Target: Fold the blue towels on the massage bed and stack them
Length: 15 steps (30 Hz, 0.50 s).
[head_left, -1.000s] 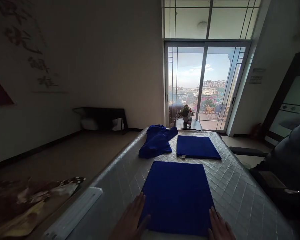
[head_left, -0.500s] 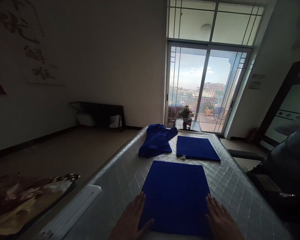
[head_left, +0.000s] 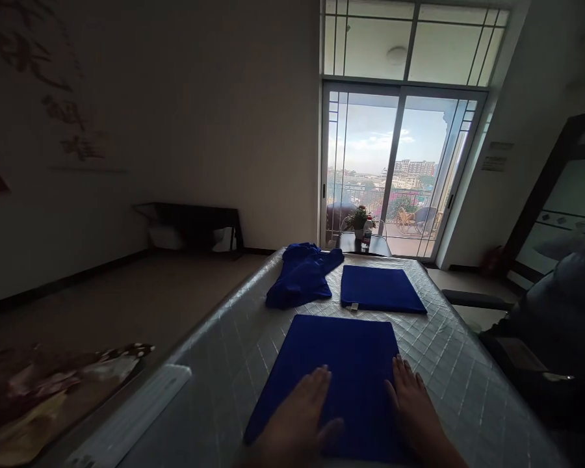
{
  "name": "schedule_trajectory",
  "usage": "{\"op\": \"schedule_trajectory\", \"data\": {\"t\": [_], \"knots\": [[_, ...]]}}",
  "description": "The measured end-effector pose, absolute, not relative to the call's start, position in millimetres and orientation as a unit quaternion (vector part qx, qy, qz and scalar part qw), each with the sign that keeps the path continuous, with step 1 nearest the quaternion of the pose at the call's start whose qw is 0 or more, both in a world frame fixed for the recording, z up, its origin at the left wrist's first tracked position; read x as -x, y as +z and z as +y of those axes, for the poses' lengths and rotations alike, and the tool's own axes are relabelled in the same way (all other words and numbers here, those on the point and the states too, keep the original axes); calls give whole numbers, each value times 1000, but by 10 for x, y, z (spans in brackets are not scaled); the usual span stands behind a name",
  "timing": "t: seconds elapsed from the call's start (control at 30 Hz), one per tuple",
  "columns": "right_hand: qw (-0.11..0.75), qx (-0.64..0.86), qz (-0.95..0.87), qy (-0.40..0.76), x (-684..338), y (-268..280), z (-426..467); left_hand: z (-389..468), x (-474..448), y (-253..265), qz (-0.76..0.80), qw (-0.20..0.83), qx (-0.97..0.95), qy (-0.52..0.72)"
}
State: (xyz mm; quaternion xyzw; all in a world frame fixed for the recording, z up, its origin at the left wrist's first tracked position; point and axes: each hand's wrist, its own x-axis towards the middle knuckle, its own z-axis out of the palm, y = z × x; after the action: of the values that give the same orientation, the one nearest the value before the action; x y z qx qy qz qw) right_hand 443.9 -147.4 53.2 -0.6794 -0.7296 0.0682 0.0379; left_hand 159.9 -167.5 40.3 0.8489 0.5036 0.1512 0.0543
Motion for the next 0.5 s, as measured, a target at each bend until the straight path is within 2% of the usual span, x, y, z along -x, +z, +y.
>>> {"op": "schedule_trajectory", "data": {"t": [0.1,0.2,0.33,0.5], "knots": [[38,675,-734,56,-4465,491,-1463,-1563,-2220,586,400,103,-899,146],[35,649,-759,38,-4505,429,-1448,-1390,-2662,634,342,91,-920,170],[27,649,-759,38,-4521,406,-1435,-1196,-2839,507,382,81,-904,173],[35,682,-728,63,-4465,492,-1439,-1104,-2463,423,438,100,-881,148]]}}
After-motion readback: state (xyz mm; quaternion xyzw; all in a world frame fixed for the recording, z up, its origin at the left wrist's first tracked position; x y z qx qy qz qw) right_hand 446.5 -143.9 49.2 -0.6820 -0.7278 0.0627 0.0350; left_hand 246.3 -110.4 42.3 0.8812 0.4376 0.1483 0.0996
